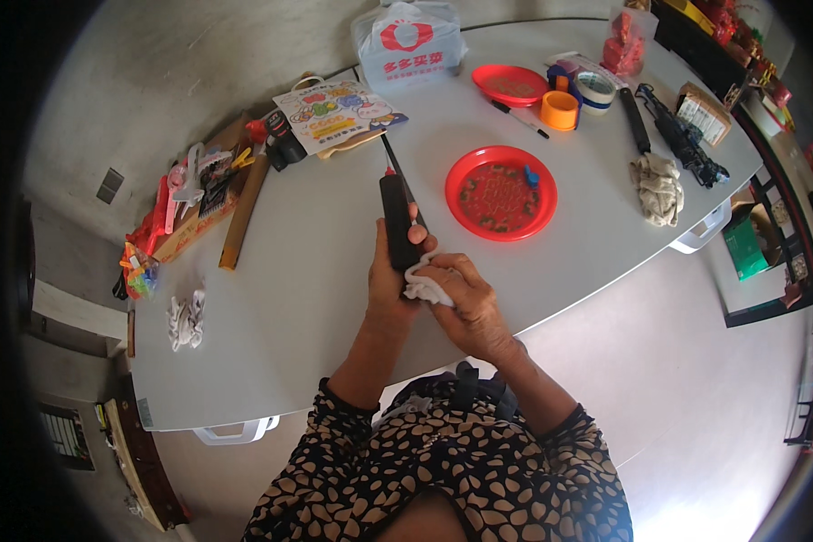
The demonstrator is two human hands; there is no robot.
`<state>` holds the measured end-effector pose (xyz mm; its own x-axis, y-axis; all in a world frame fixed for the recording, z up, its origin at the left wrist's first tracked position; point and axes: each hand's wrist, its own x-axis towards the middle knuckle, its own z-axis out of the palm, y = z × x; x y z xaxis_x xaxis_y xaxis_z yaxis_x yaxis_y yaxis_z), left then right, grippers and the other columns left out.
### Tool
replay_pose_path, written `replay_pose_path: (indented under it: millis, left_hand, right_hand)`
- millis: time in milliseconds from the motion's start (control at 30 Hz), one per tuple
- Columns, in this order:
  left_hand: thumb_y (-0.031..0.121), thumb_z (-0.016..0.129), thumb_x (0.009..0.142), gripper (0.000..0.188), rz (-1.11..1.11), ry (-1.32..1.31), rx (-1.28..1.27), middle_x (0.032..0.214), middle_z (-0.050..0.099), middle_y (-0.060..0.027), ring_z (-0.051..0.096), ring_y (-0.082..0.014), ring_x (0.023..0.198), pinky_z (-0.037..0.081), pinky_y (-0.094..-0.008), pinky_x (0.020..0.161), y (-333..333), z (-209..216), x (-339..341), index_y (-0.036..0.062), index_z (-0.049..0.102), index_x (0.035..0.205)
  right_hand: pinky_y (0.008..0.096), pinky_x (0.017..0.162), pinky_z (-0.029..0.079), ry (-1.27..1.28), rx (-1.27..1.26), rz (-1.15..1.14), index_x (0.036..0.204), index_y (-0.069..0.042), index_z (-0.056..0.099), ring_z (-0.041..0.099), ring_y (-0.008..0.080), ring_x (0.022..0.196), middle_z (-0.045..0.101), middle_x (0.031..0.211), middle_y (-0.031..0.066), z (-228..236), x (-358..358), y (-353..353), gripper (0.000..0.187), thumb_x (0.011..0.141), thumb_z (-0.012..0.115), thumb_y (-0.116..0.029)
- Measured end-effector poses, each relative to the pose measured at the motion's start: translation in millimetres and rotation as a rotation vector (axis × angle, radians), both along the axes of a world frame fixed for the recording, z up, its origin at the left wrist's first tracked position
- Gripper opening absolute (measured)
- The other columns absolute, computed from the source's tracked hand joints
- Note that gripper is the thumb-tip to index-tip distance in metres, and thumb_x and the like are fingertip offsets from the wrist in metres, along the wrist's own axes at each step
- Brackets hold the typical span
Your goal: The person wipes a black syringe and a small blue plastic piece with a white cloth. They then proceed to wipe the inside and outside of several red plastic plates with gold designs using the same cloth.
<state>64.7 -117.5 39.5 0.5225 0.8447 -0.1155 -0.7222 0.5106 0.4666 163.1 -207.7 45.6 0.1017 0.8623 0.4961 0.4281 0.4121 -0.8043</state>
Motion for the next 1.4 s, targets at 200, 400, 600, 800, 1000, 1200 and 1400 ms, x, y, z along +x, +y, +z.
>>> replay_pose_path:
  millis: [200, 400, 600, 800, 1000, 1200, 1400]
  left_hand:
    - [0.045, 0.034, 0.1, 0.043, -0.128, -0.04, 0.055, 0.077, 0.053, -0.0003, 0.051, -0.0144, 0.08, 0.047, -0.0292, 0.069, -1.2, -2.3, -0.8, 0.0105, 0.052, 0.117]
    - [0.047, 0.03, 0.099, 0.048, -0.161, 0.115, -0.026, 0.095, 0.063, -0.0042, 0.059, -0.017, 0.09, 0.05, -0.032, 0.074, -5.8, -3.0, 4.1, 0.0102, 0.05, 0.124]
    - [0.043, 0.037, 0.099, 0.043, -0.111, 0.191, 0.232, 0.094, 0.062, -0.0066, 0.062, -0.0123, 0.069, 0.049, -0.0244, 0.05, -8.9, -15.8, 5.0, 0.0064, 0.052, 0.117]
    - [0.036, 0.037, 0.1, 0.038, -0.173, 0.344, 0.337, 0.089, 0.059, -0.0087, 0.058, -0.0128, 0.064, 0.046, -0.0254, 0.047, -15.9, 5.1, 6.6, 0.0028, 0.05, 0.113]
    - [0.035, 0.033, 0.101, 0.041, -0.208, 0.452, 0.541, 0.069, 0.055, -0.008, 0.048, -0.0112, 0.045, 0.035, -0.0214, 0.037, -25.3, 10.4, 9.3, -0.0016, 0.05, 0.109]
    - [0.035, 0.033, 0.102, 0.041, -0.353, 0.351, 0.581, 0.073, 0.057, -0.0074, 0.047, -0.008, 0.045, 0.033, -0.0188, 0.038, -21.3, 7.4, 7.0, -0.0011, 0.051, 0.107]
    - [0.042, 0.03, 0.101, 0.046, -0.526, 0.251, 0.411, 0.067, 0.053, -0.008, 0.046, -0.0105, 0.043, 0.034, -0.0222, 0.035, -13.4, 3.5, 2.1, 0.0, 0.048, 0.103]
  right_hand:
    - [0.0346, 0.077, 0.052, 0.154, -0.089, -0.123, 0.107, -0.002, 0.061, 0.062, 0.0279, 0.096, 0.057, 0.108, 0.0154, -24.0, 20.6, -0.3, 0.036, 0.073, 0.056, 0.01]
    - [0.0369, 0.071, 0.051, -0.218, 0.221, -0.24, 0.108, -0.007, 0.063, 0.058, 0.0306, 0.092, 0.054, 0.107, 0.0134, 27.4, 13.3, 3.4, 0.045, 0.065, 0.068, 0.006]
    - [0.0359, 0.071, 0.052, -0.12, 0.107, -0.33, 0.107, -0.008, 0.065, 0.059, 0.0302, 0.091, 0.054, 0.106, 0.0116, 23.5, 14.9, 15.8, 0.046, 0.063, 0.066, 0.007]
    - [0.0296, 0.073, 0.05, 0.234, 0.122, -0.44, 0.108, -0.003, 0.062, 0.058, 0.0202, 0.089, 0.055, 0.105, 0.0101, 25.1, 41.3, 26.9, 0.028, 0.08, 0.061, -0.001]
    - [0.0255, 0.075, 0.047, 0.731, -0.23, -0.079, 0.107, -0.003, 0.062, 0.057, 0.0111, 0.082, 0.063, 0.091, 0.0029, 30.4, 46.4, 20.5, 0.026, 0.09, 0.062, -0.022]
    - [0.0291, 0.067, 0.054, 1.089, -0.1, 0.093, 0.097, -0.001, 0.065, 0.065, 0.0159, 0.075, 0.068, 0.087, 0.0091, 31.4, 48.8, 21.5, 0.016, 0.09, 0.061, -0.015]
    - [0.0321, 0.067, 0.055, 1.361, -0.137, 0.149, 0.1, 0.0, 0.064, 0.065, 0.0175, 0.079, 0.067, 0.092, 0.0105, 29.0, 48.9, 25.5, 0.021, 0.091, 0.058, -0.019]
